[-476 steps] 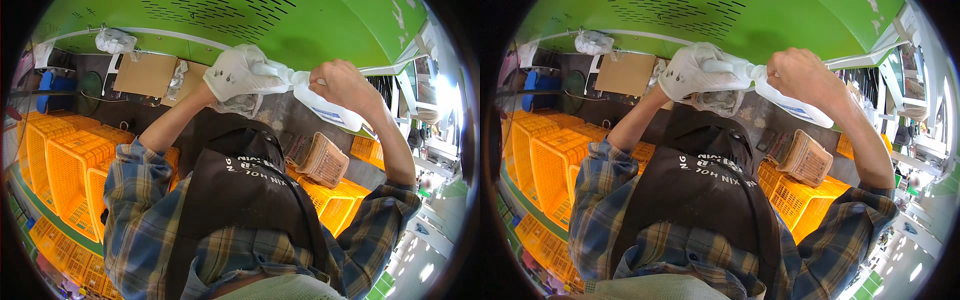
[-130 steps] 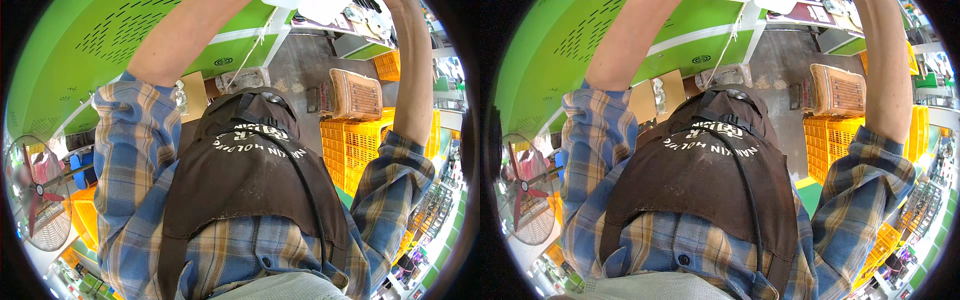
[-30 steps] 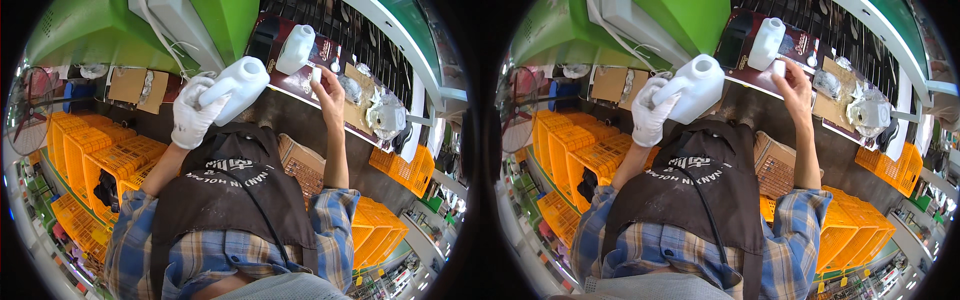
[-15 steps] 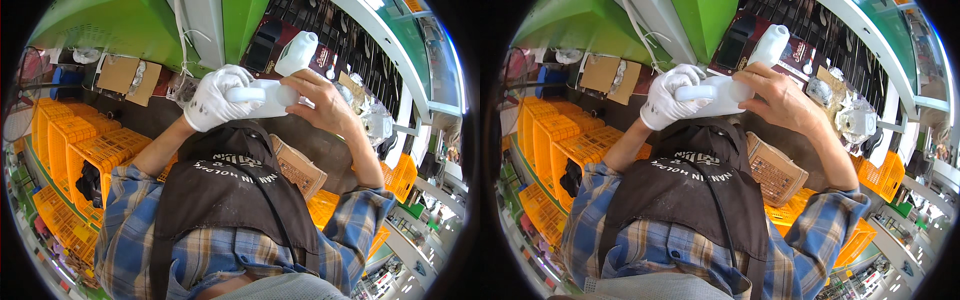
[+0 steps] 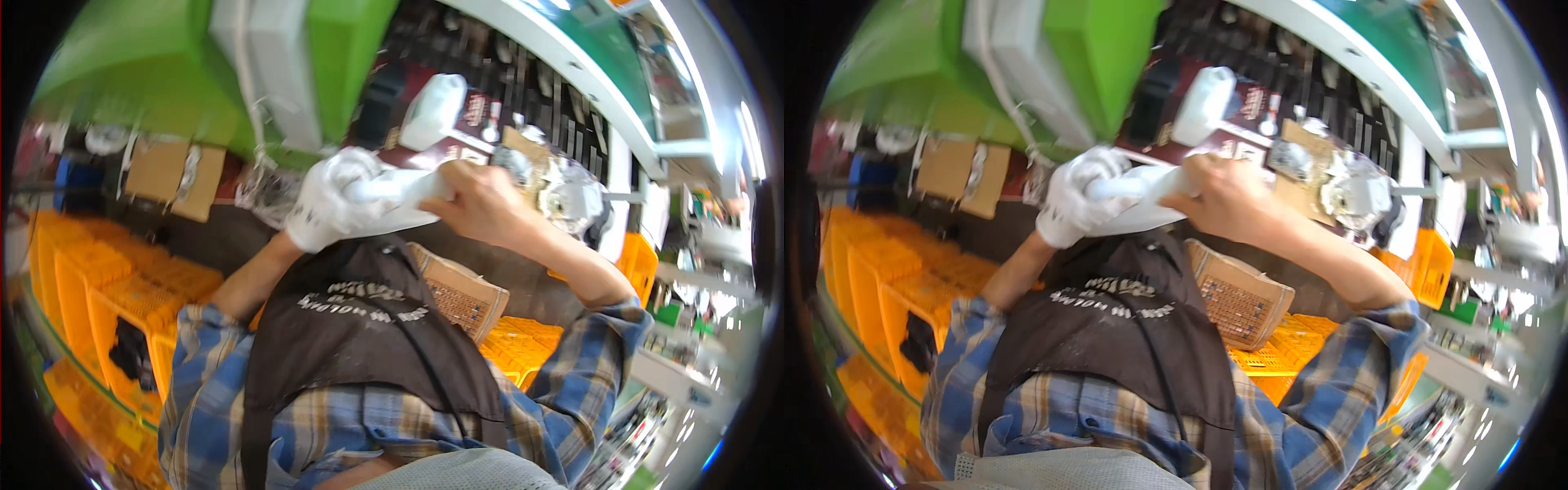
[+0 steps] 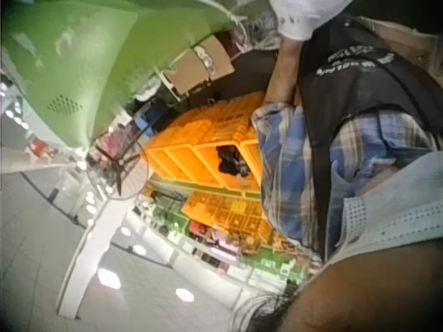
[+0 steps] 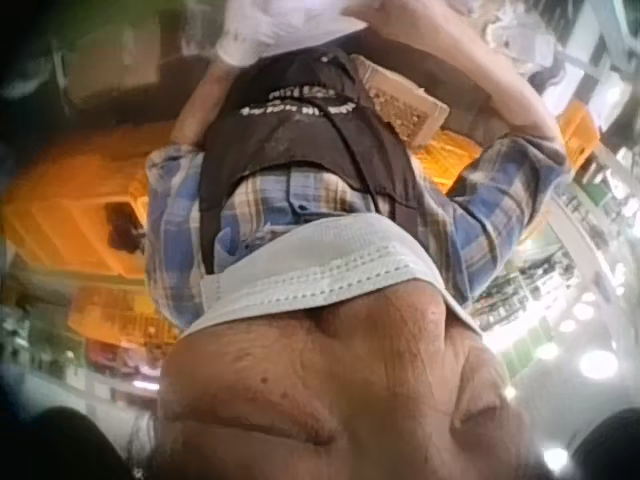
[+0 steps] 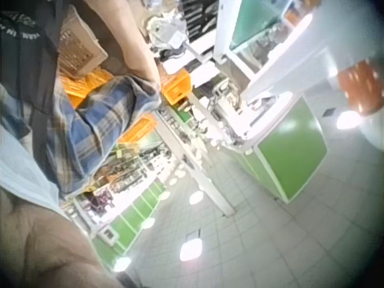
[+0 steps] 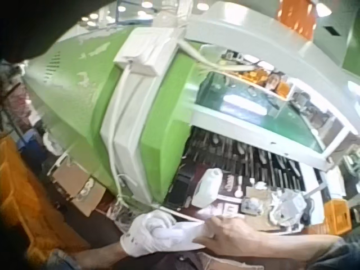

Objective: Preparing shoe soles by pouring liquid from a container into a smaller bottle and then applying it to the soles.

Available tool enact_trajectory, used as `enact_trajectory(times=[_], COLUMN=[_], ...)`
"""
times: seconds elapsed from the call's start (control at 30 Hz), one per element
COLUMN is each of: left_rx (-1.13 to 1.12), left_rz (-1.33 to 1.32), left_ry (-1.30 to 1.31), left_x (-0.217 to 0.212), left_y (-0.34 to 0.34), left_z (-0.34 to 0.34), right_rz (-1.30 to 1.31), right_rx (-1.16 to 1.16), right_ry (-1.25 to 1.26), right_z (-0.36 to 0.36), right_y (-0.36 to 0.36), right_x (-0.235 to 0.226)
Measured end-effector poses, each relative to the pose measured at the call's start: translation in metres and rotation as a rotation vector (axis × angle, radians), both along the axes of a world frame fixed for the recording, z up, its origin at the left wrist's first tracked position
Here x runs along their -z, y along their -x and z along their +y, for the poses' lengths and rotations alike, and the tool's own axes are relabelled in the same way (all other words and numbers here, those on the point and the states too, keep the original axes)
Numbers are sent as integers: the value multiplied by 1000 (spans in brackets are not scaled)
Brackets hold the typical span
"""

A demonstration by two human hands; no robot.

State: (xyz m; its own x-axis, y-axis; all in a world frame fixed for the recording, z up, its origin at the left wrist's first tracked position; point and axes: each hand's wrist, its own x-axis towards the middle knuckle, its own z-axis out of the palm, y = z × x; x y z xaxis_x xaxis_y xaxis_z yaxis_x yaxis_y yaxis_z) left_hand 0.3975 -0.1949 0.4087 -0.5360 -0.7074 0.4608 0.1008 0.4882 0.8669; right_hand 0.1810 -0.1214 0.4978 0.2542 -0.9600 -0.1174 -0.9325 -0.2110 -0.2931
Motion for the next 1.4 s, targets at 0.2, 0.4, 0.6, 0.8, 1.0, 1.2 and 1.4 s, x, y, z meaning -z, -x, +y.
enact_trajectory(times=[0.2,0.4,0.6,0.8,1.0,1.2,1.4], left_rx=[6,11,-50,-73,-55,-108,-120], left_rz=[30,62,62,127,126,130,144], left_ry=[-42,35,126,2,12,-33,1], left_x=[10,1,-5,5,4,10,7], left_y=[-2,2,6,4,4,2,4], left_z=[11,0,5,2,7,3,8], right_rz=[134,-15,504,6,409,57,357], right_rx=[-58,-351,105,-410,-28,-347,-85], right_ry=[-104,66,-396,180,-211,83,-74], right_z=[-5,-10,-35,-20,-27,-31,-32], right_y=[-6,5,-32,3,-19,-3,-3], right_x=[-12,-22,-48,-27,-36,-44,-30])
